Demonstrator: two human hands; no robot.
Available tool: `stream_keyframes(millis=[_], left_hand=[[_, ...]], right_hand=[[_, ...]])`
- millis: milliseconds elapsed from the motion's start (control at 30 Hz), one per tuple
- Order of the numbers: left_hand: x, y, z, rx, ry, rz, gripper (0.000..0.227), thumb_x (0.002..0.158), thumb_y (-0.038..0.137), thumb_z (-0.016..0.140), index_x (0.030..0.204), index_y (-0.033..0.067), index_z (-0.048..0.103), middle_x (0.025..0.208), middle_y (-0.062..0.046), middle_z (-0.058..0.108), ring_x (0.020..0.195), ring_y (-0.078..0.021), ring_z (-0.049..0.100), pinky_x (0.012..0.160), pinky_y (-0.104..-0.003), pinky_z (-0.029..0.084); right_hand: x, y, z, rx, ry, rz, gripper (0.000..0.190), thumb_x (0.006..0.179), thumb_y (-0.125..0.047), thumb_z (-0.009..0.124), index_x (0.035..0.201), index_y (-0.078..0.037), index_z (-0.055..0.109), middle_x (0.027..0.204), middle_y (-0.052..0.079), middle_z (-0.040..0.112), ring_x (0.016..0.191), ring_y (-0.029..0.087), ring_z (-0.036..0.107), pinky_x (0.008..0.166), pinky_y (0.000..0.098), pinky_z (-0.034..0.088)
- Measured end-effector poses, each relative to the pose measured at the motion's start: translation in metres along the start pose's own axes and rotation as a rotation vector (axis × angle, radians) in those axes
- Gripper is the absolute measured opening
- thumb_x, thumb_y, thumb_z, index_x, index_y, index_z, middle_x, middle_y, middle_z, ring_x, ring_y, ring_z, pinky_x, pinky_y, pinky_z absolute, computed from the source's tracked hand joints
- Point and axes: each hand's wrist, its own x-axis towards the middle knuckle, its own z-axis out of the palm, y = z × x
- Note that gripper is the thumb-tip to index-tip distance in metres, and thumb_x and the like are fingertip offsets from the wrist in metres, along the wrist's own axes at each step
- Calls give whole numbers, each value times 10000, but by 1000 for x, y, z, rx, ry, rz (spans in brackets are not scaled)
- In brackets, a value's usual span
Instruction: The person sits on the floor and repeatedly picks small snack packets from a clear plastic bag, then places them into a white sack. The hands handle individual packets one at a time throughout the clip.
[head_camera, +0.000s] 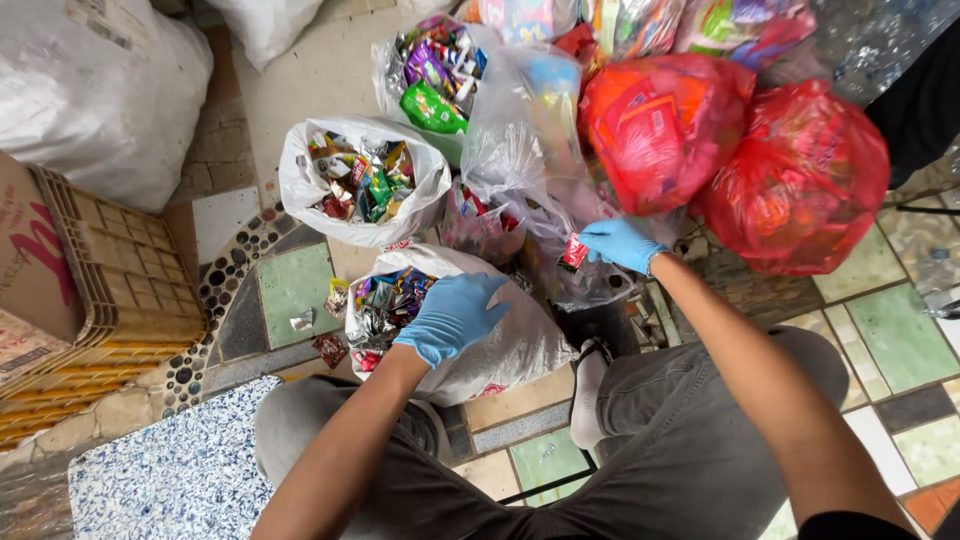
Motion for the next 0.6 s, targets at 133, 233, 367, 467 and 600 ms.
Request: stream_keyframes(millis=[133,233,367,467,600], left_hand=[[0,23,-28,-420,72,-81,479,970,373,633,1412,192,604,1239,-107,726,1119,-330,699,969,-476,568],[15,28,-10,-836,129,-148,506,942,332,721,1420,209,610,1314,-68,712,1144,-255,694,1025,-421,562],[18,26,-6,-1267,187,-165,391,906,233,814,1278,145,734,1202,-117,759,1071,-243,729,1010,-399,570],[15,16,-6,-1245,200,-195,352,864,191,844,1205,158,769,1160,-113,772,1085,-219,721,994,-399,582],[20,-1,11,-1223,226,-180,326,823,138,867,1140,136,792,1066,-94,794,995,-167,732,952,-373,589]], right_hand=[[-48,-47,-4,345,110,-101,279,924,-269,742,1122,-73,758,851,143,779,736,192,707,748,335,615],[-85,-85,3,472,98,-191,309,936,-217,739,1181,-29,732,841,172,773,754,206,728,768,353,611],[-108,-127,24,599,41,-318,296,937,-98,713,1223,-22,696,1073,194,743,840,196,689,784,361,613],[-103,-129,30,509,30,-350,261,930,-108,725,1179,-34,718,1060,161,762,759,186,712,736,351,625],[-98,-130,39,480,20,-354,174,934,-113,724,1102,-80,755,975,96,776,728,151,696,744,321,599]])
